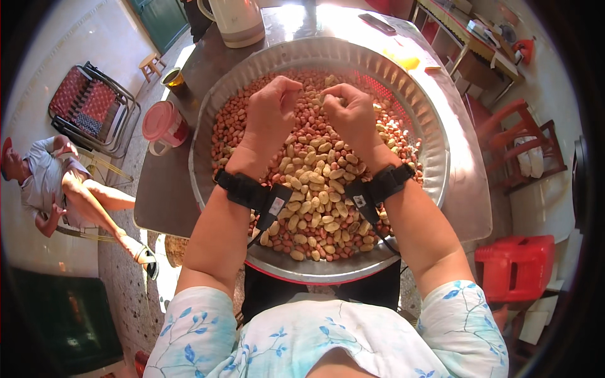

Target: The person peels peanuts by hand, removing the shells and placing the kernels into a metal tray while discarding the shells into a smaller basket on the floor.

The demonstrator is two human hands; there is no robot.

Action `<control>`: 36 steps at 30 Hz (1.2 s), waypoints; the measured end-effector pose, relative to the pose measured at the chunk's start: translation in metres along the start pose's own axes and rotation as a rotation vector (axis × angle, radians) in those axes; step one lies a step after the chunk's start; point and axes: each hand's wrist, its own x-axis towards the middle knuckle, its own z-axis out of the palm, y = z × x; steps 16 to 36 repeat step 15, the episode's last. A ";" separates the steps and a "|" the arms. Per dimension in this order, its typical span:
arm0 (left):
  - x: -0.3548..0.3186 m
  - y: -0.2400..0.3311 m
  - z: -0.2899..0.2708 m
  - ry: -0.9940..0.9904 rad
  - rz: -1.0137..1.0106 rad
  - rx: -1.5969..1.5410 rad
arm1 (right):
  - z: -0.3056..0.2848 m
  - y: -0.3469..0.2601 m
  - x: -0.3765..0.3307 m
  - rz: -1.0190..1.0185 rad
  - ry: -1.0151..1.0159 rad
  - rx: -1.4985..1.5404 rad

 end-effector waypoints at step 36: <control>-0.003 0.007 0.003 -0.221 -0.093 -0.277 | 0.005 0.016 0.001 0.770 -0.281 1.117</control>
